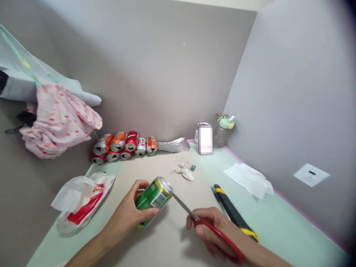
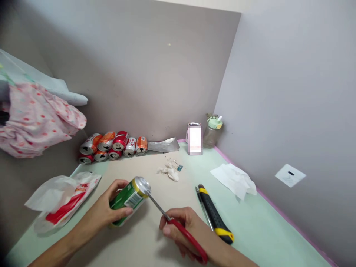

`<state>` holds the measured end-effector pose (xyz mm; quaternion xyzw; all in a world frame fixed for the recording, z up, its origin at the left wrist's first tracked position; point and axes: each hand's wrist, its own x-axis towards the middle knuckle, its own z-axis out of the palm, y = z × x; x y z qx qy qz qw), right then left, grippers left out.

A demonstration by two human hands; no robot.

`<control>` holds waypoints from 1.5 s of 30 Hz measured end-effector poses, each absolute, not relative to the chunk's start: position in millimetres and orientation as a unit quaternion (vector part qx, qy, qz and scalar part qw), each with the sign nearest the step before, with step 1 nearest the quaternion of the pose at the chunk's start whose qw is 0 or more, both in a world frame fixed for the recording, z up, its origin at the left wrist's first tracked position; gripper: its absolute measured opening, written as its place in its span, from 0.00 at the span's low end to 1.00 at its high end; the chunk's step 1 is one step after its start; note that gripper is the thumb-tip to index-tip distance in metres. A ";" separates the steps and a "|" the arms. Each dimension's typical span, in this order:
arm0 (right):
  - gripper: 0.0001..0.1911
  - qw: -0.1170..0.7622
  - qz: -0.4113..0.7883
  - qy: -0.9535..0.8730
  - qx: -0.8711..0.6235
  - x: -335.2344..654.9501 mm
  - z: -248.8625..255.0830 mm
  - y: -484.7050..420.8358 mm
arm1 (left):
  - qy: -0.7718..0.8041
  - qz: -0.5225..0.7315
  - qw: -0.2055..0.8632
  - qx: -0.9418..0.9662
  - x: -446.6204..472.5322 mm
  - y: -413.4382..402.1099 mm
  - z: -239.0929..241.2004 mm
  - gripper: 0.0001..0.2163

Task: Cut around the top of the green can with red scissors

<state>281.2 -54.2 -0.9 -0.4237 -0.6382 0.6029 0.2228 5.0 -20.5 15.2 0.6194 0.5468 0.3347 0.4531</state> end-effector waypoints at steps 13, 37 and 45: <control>0.13 0.197 0.400 -0.731 -0.516 279.7 1.6 -48.1 | 0.506 0.415 0.660 0.369 -10.8 -14.2 14.1 0.29; 0.22 0.321 0.494 -0.652 -0.478 287.4 0.5 -47.8 | 0.483 0.388 0.681 0.391 -11.3 -12.7 16.3 0.26; 0.29 0.254 0.292 -0.758 -0.525 288.7 -10.3 -50.0 | 0.503 0.507 0.652 0.255 -9.0 -7.6 14.4 0.16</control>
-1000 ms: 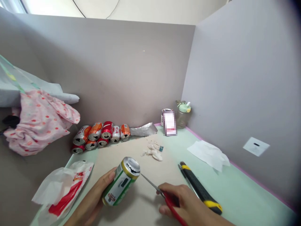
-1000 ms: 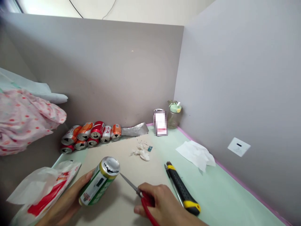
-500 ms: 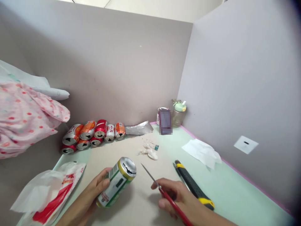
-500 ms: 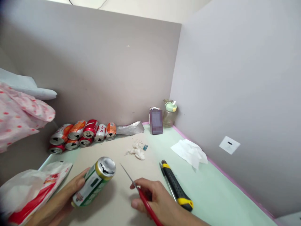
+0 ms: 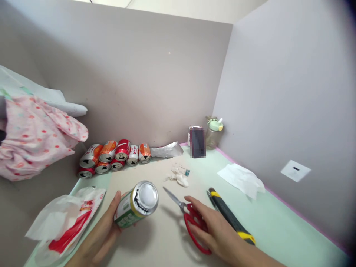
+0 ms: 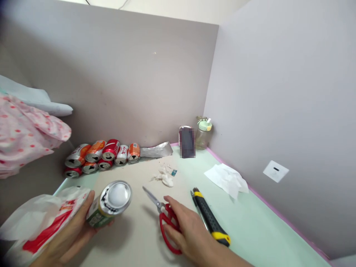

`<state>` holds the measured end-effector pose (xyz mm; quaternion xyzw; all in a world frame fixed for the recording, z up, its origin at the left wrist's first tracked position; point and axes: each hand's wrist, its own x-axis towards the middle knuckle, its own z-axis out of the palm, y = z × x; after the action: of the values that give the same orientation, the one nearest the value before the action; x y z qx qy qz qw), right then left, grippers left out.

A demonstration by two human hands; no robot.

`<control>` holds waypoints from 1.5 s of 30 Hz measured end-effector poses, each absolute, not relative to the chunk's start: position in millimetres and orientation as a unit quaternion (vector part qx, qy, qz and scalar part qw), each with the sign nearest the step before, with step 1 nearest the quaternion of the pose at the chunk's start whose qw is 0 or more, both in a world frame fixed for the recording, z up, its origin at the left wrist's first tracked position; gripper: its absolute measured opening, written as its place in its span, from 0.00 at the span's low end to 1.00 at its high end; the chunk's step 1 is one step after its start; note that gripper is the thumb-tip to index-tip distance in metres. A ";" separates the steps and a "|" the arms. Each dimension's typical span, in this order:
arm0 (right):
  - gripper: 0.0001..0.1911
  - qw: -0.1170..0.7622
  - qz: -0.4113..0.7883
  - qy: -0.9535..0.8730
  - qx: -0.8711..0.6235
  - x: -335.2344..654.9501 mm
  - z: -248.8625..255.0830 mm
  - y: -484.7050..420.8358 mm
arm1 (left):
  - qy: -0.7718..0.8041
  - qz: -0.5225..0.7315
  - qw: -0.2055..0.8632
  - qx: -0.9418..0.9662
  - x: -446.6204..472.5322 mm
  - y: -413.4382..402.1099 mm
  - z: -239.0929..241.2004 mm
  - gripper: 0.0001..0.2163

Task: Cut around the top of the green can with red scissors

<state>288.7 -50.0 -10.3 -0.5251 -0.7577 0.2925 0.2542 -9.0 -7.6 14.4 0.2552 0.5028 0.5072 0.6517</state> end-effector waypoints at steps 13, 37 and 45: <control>0.35 0.276 0.518 -0.669 -0.457 290.6 22.4 -59.4 | 0.538 0.470 0.565 0.413 -9.4 -7.2 6.3 0.24; 0.41 0.231 0.651 -0.654 -0.308 293.3 23.5 -67.1 | 0.605 0.478 0.298 0.563 -10.7 -12.5 7.0 0.24; 0.36 0.251 0.679 -0.620 -0.302 289.2 16.0 -66.8 | 0.588 0.516 0.272 0.560 -4.2 -17.8 8.6 0.29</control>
<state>289.2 -66.8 16.0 -0.3024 -0.6199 0.6791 0.2511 -4.2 -17.8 8.6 0.5603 0.5884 0.5157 0.2718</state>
